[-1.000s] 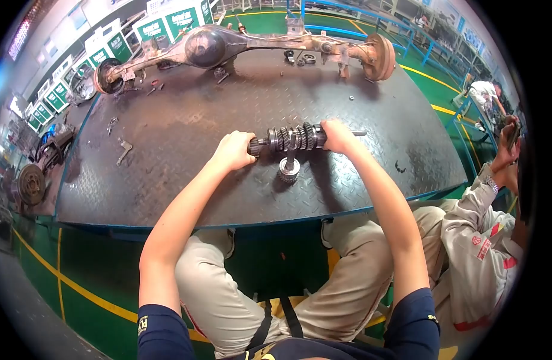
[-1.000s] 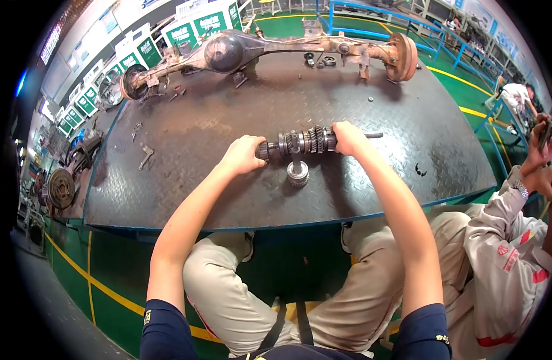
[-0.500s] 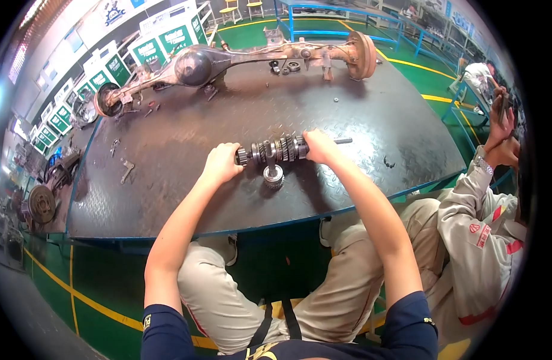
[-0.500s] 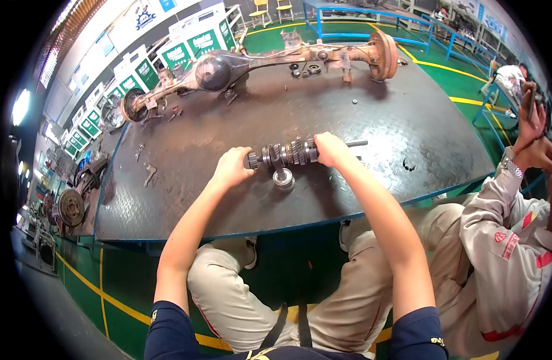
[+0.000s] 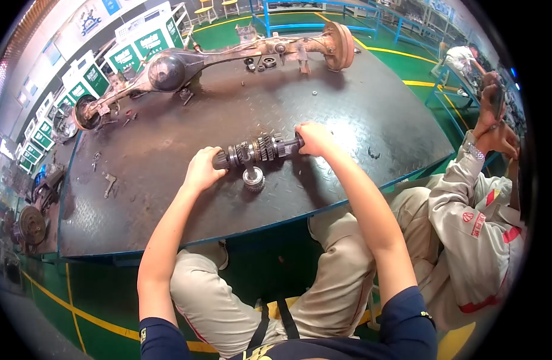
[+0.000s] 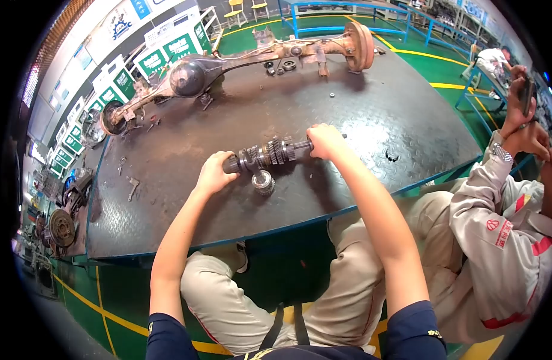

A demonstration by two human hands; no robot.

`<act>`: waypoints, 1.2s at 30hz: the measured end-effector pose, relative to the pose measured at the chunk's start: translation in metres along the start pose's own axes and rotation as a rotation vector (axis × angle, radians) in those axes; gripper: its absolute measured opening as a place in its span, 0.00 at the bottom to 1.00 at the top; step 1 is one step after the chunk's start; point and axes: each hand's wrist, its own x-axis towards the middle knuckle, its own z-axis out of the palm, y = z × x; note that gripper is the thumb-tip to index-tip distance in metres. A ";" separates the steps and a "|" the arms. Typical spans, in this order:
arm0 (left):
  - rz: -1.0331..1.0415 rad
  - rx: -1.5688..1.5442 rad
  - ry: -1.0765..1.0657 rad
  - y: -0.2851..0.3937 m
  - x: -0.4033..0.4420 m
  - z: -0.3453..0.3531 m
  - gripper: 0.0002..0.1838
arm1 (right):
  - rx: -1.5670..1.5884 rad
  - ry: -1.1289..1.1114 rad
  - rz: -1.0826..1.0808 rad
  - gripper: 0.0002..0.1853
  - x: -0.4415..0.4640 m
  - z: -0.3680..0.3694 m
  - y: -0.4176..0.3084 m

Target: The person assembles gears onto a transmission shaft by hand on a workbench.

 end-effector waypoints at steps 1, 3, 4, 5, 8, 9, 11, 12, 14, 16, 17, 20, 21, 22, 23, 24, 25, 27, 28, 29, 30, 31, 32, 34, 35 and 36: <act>-0.013 -0.007 0.003 -0.001 0.001 0.000 0.32 | -0.033 0.007 0.001 0.15 0.000 -0.002 0.002; 0.023 -0.008 0.034 -0.004 0.001 0.001 0.32 | -0.072 0.002 0.003 0.14 0.003 -0.004 -0.002; 0.035 0.002 0.039 -0.005 0.002 0.001 0.32 | -0.105 -0.008 0.011 0.13 0.003 -0.005 -0.005; 0.061 0.009 0.043 -0.005 0.006 0.003 0.32 | -0.099 -0.004 0.024 0.11 0.004 -0.005 -0.009; 0.153 0.042 0.131 -0.014 0.009 0.014 0.33 | -0.061 -0.015 -0.015 0.16 0.011 0.004 -0.014; 0.114 0.016 0.071 -0.006 0.006 0.010 0.33 | -0.082 -0.032 -0.015 0.17 0.010 0.001 -0.021; 0.139 0.037 0.104 -0.008 0.005 0.014 0.33 | -0.087 -0.044 -0.037 0.17 0.012 0.003 -0.031; 0.106 0.016 0.100 -0.009 0.005 0.016 0.34 | -0.081 0.010 -0.048 0.17 0.016 0.013 -0.032; 0.121 0.014 0.100 0.000 0.002 0.013 0.33 | -0.076 0.058 -0.056 0.17 0.016 0.018 -0.034; 0.141 0.043 0.139 -0.003 0.001 0.015 0.33 | -0.041 -0.001 -0.028 0.16 0.014 0.011 -0.035; 0.144 0.040 0.144 -0.006 0.000 0.014 0.33 | -0.048 0.000 -0.027 0.16 0.014 0.008 -0.033; 0.120 0.108 0.122 -0.012 -0.005 0.009 0.34 | -0.043 0.000 0.025 0.15 0.008 0.006 -0.018; 0.117 0.103 0.122 -0.015 -0.005 0.009 0.34 | -0.066 0.019 0.034 0.12 0.006 0.006 -0.013; 0.103 0.100 0.110 -0.016 -0.006 0.009 0.34 | -0.089 0.039 0.042 0.09 0.005 0.006 -0.010; 0.091 0.097 0.095 -0.016 -0.007 0.010 0.34 | -0.089 0.034 0.043 0.09 0.006 0.010 -0.011; 0.092 0.124 0.095 -0.012 -0.006 0.009 0.34 | -0.108 0.060 0.011 0.09 0.008 0.013 -0.016; 0.094 0.122 0.095 -0.011 -0.005 0.009 0.34 | -0.128 0.089 -0.021 0.09 0.009 0.008 -0.024; 0.103 0.167 0.107 -0.011 -0.003 0.009 0.33 | -0.108 0.036 -0.023 0.08 0.011 0.006 -0.036; 0.103 0.165 0.108 -0.011 -0.004 0.008 0.33 | -0.088 0.034 -0.030 0.10 0.015 0.009 -0.039; 0.094 0.135 0.103 -0.010 -0.006 0.006 0.33 | -0.069 0.031 -0.038 0.12 0.016 0.011 -0.039; 0.086 0.106 0.097 -0.010 -0.008 0.005 0.33 | -0.071 0.033 -0.050 0.11 0.015 0.010 -0.037; 0.091 0.102 0.096 -0.013 -0.008 0.006 0.33 | -0.074 0.033 -0.044 0.11 0.014 0.010 -0.034; 0.085 0.111 0.111 -0.018 -0.009 0.006 0.32 | -0.058 0.043 -0.025 0.11 0.012 0.009 -0.030; 0.054 0.107 0.123 -0.014 -0.010 0.004 0.32 | -0.048 0.047 -0.002 0.10 0.006 0.000 -0.026; 0.054 0.100 0.122 -0.013 -0.011 0.005 0.32 | -0.042 0.008 0.017 0.11 0.004 -0.004 -0.025; 0.087 0.102 0.133 -0.013 -0.010 0.006 0.32 | -0.035 -0.027 0.043 0.11 0.002 -0.009 -0.024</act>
